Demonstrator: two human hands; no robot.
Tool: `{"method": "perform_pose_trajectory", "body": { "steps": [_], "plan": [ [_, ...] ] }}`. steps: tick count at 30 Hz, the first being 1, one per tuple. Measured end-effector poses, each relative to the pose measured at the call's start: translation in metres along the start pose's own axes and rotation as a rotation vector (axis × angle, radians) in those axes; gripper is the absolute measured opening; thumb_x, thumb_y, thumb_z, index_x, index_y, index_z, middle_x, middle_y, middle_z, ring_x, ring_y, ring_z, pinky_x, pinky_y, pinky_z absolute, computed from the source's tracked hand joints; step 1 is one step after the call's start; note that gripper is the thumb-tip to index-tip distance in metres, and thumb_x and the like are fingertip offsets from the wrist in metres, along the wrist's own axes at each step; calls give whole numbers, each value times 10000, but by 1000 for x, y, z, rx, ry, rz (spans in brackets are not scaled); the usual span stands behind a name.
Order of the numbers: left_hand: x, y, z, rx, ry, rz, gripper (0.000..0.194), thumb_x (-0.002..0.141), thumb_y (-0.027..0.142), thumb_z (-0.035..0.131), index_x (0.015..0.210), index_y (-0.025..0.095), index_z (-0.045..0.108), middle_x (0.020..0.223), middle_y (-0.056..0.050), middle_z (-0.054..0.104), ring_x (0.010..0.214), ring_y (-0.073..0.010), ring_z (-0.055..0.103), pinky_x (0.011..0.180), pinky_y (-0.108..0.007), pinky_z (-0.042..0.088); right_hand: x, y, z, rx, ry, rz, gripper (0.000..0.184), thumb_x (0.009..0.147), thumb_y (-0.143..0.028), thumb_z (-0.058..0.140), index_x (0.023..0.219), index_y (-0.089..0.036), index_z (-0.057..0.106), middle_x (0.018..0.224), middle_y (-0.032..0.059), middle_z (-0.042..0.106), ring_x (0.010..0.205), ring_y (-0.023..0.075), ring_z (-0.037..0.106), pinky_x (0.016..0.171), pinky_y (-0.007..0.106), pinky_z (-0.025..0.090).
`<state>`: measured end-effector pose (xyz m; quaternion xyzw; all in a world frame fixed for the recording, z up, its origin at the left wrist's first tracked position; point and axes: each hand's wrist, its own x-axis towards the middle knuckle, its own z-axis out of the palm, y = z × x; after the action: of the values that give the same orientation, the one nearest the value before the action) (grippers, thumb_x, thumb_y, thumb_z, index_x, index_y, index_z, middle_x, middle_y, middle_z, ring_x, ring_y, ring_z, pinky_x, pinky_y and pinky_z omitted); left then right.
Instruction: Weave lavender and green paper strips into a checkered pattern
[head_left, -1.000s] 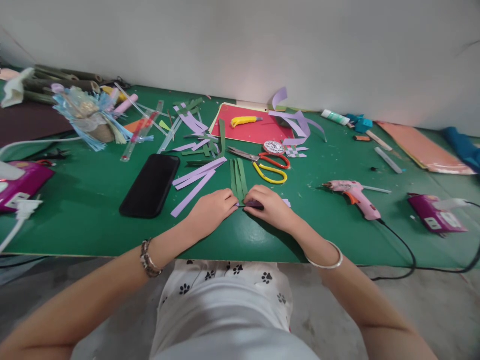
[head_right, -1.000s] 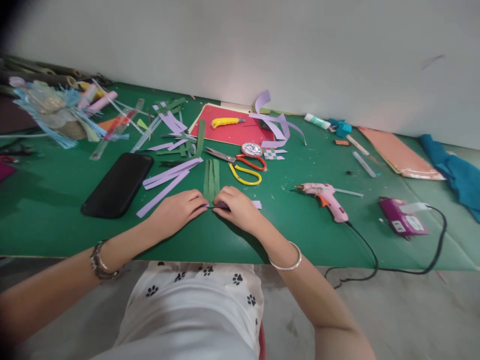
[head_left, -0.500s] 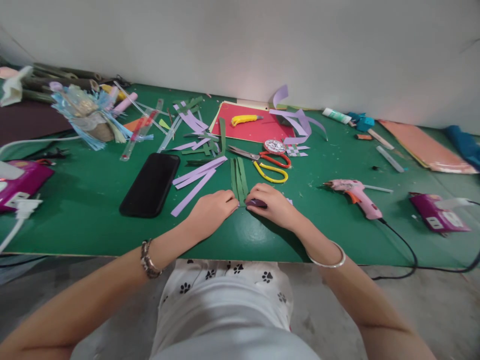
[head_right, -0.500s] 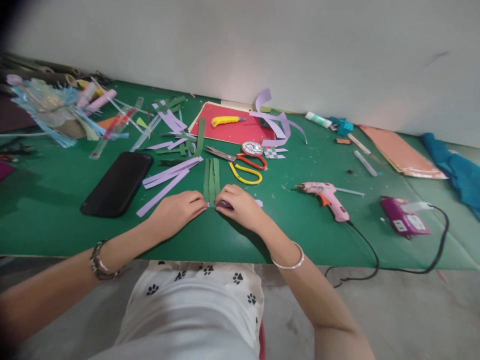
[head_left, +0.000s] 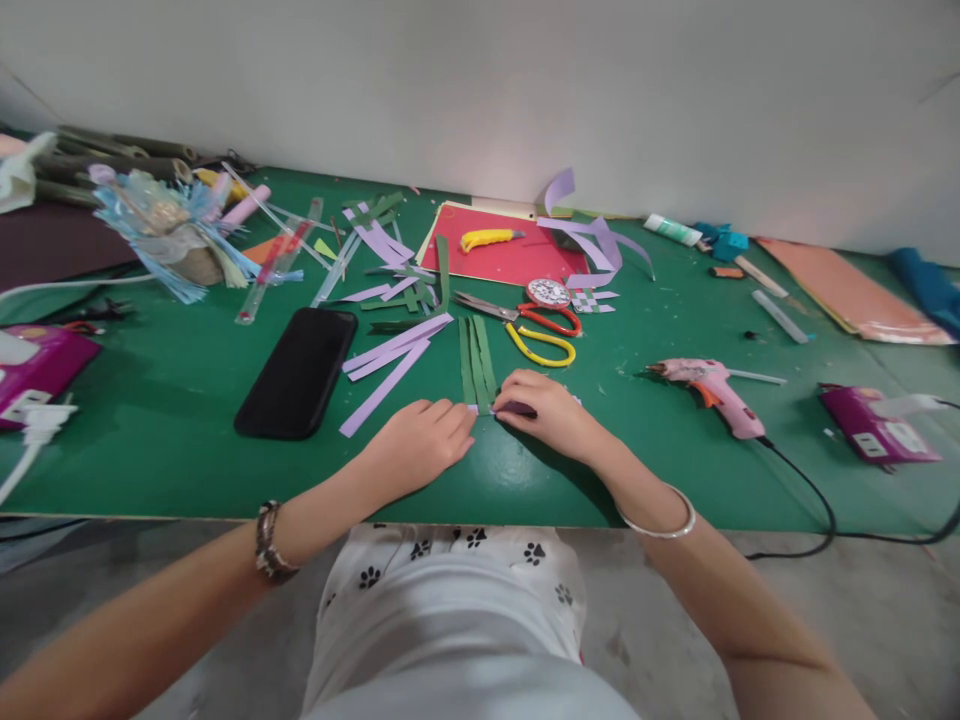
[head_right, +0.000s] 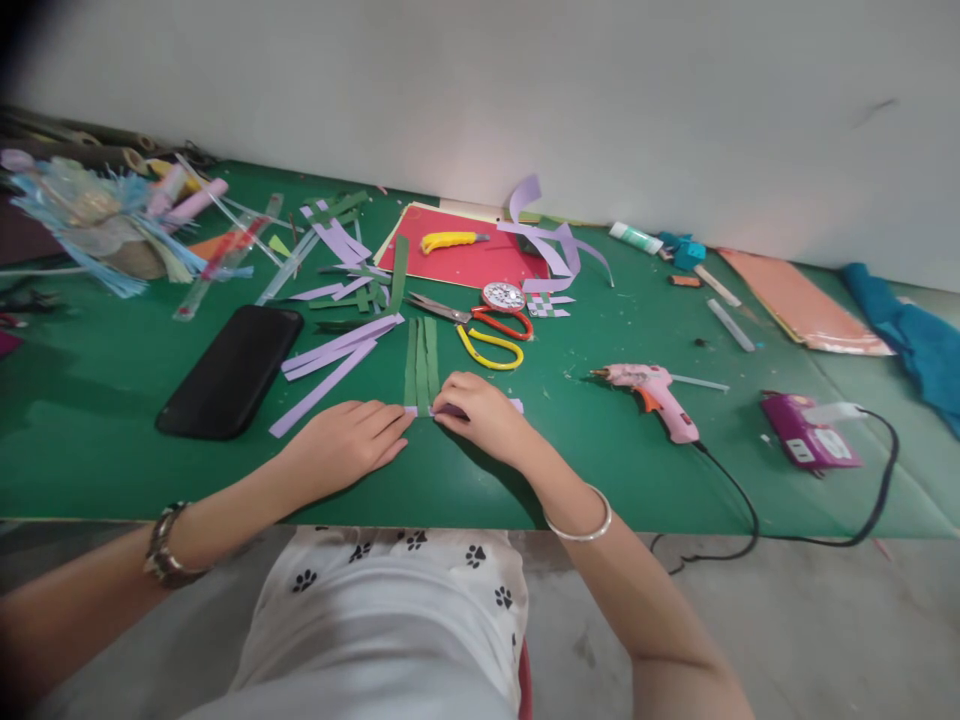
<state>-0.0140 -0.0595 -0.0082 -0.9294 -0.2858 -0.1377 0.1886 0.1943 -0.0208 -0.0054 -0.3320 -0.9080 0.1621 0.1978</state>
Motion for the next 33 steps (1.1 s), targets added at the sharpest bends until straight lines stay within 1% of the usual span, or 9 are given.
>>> {"method": "perform_pose_trajectory", "body": {
  "steps": [7,12,16,20,24,27,29,33],
  "plan": [
    [-1,-1,0,-25,-72,1,284,910,218,398,1026,85,622,932,-93,678,746,-165,600,602,-273,426,-2,-1,-2,-105,13,-66,153,844,-188,481,784,-170,620,752,45,596,722,135,537,650,242,440],
    [-3,0,-1,-50,-88,-9,310,904,269,428,1050,73,619,964,-99,677,782,-178,601,628,-286,433,-4,-4,-4,-149,9,-81,180,858,-192,458,789,-168,623,751,47,616,718,133,557,646,236,445],
    [-5,1,-3,-72,-114,-39,337,903,306,438,1081,76,609,1007,-104,670,839,-185,600,650,-284,432,-7,-7,-5,-240,11,-97,239,881,-191,402,813,-165,630,773,57,636,709,135,572,633,242,453],
    [-7,3,-5,-81,-166,-56,384,904,356,432,1124,83,588,1071,-112,650,883,-190,592,662,-279,424,-13,-9,-5,-317,19,-132,257,878,-151,379,862,-160,635,828,63,662,735,138,597,654,252,476],
    [-8,4,-7,-87,-189,-50,452,897,407,428,1151,61,568,1102,-128,633,905,-205,580,674,-291,416,-19,-11,-4,-348,44,-153,274,872,-131,366,901,-143,637,871,78,675,778,148,615,692,271,502],
    [-7,4,-9,-115,-238,-65,499,888,453,418,1174,67,552,1131,-137,614,942,-216,561,712,-299,409,-25,-14,-3,-332,34,-118,300,872,-134,344,973,-123,626,936,105,670,850,166,618,748,307,514],
    [-4,5,-11,-140,-276,-82,534,869,491,431,1201,86,534,1142,-135,604,954,-224,550,737,-306,400,-29,-17,-2,-324,1,-69,324,873,-149,330,1041,-126,606,1001,119,655,924,183,607,793,347,512],
    [2,6,-13,-167,-358,-133,645,814,584,450,1276,133,466,1096,-118,605,907,-240,541,713,-327,385,-35,-20,0,-297,-77,36,352,873,-207,344,1152,-149,551,1118,125,611,1039,209,566,863,416,485]
  ]
}}
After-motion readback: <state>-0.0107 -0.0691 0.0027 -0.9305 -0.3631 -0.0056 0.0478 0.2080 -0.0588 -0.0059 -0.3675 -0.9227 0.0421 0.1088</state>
